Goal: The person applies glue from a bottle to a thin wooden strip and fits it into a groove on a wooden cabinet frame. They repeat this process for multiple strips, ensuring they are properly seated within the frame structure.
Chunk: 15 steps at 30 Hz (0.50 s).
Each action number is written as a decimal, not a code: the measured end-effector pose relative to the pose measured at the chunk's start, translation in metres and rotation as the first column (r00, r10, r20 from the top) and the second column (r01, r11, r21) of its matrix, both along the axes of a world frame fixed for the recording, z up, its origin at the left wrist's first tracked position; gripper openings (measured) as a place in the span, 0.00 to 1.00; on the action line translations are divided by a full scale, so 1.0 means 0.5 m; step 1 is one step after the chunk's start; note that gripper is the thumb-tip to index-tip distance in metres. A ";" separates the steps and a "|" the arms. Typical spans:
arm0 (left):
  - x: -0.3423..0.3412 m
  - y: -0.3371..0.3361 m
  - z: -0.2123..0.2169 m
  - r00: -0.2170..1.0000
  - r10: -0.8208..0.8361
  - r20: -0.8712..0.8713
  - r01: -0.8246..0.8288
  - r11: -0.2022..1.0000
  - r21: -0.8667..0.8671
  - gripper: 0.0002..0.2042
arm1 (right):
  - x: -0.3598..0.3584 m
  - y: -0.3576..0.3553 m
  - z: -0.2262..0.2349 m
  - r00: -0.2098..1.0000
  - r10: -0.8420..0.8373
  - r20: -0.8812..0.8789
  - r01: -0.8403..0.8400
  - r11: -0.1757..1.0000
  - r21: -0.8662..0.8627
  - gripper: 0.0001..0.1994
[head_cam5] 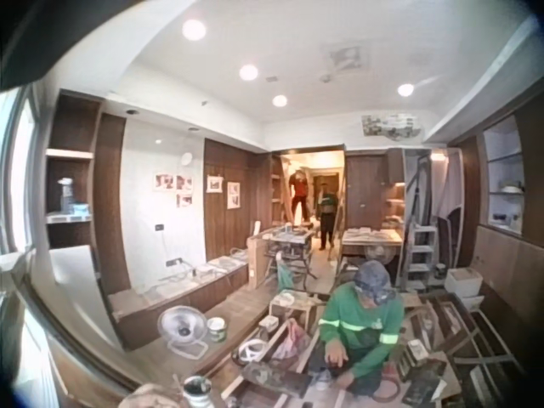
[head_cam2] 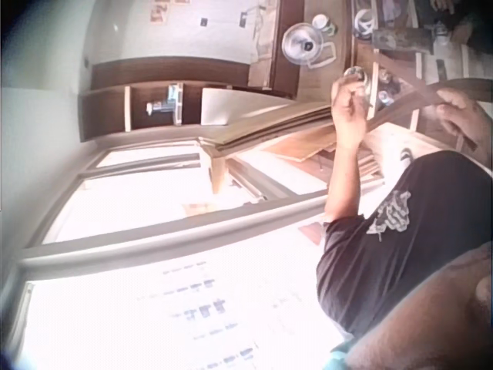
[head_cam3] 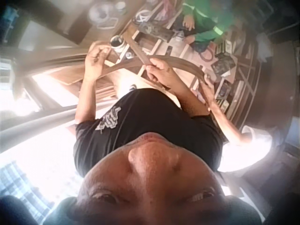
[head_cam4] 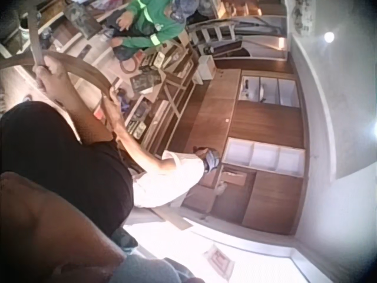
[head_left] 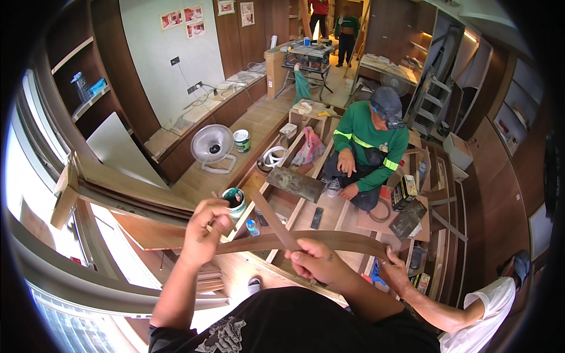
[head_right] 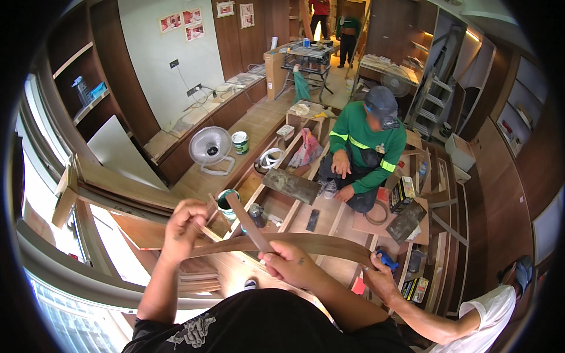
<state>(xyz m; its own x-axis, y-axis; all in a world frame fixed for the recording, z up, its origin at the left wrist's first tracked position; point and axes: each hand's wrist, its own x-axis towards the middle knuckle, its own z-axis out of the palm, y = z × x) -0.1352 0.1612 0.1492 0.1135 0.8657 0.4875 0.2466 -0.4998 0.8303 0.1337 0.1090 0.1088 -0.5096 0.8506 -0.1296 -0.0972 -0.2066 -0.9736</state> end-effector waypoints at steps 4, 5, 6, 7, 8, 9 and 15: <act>0.044 0.000 0.192 0.763 -0.149 -0.629 0.401 0.872 0.281 0.10 | 0.024 -0.010 -0.028 0.996 -0.048 0.081 0.051 0.998 -0.042 0.11; 0.105 -0.015 0.232 0.731 -0.120 -0.671 0.447 0.827 0.340 0.10 | 0.030 -0.011 -0.046 0.991 -0.062 0.115 0.069 0.996 -0.052 0.11; 0.156 -0.038 0.272 0.653 -0.177 -0.736 0.537 0.794 0.285 0.13 | 0.037 -0.018 -0.091 0.976 -0.177 0.129 0.166 0.982 0.091 0.10; 0.185 -0.065 0.303 0.650 -0.166 -0.742 0.579 0.741 0.341 0.14 | 0.003 -0.040 -0.053 0.908 -0.372 0.191 0.354 0.927 0.125 0.10; 0.217 -0.086 0.314 0.648 -0.143 -0.748 0.607 0.689 0.395 0.14 | -0.035 -0.055 -0.034 0.807 -0.545 0.225 0.524 0.838 0.150 0.11; 0.217 -0.138 0.348 0.601 -0.013 -0.799 0.573 0.705 0.418 0.14 | -0.049 -0.036 -0.050 0.956 -0.269 0.114 0.271 0.963 -0.003 0.11; 0.247 -0.141 0.355 0.692 0.051 -0.720 0.555 0.599 0.576 0.16 | 0.011 -0.019 -0.101 0.998 -0.056 0.036 0.058 0.997 -0.056 0.10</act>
<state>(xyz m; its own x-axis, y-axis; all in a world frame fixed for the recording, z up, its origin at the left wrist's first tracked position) -0.0115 0.0907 0.3265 0.7842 0.1354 0.6056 0.2759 -0.9502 -0.1449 0.1390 0.0997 0.0585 -0.4552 0.8687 -0.1952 -0.0770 -0.2568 -0.9634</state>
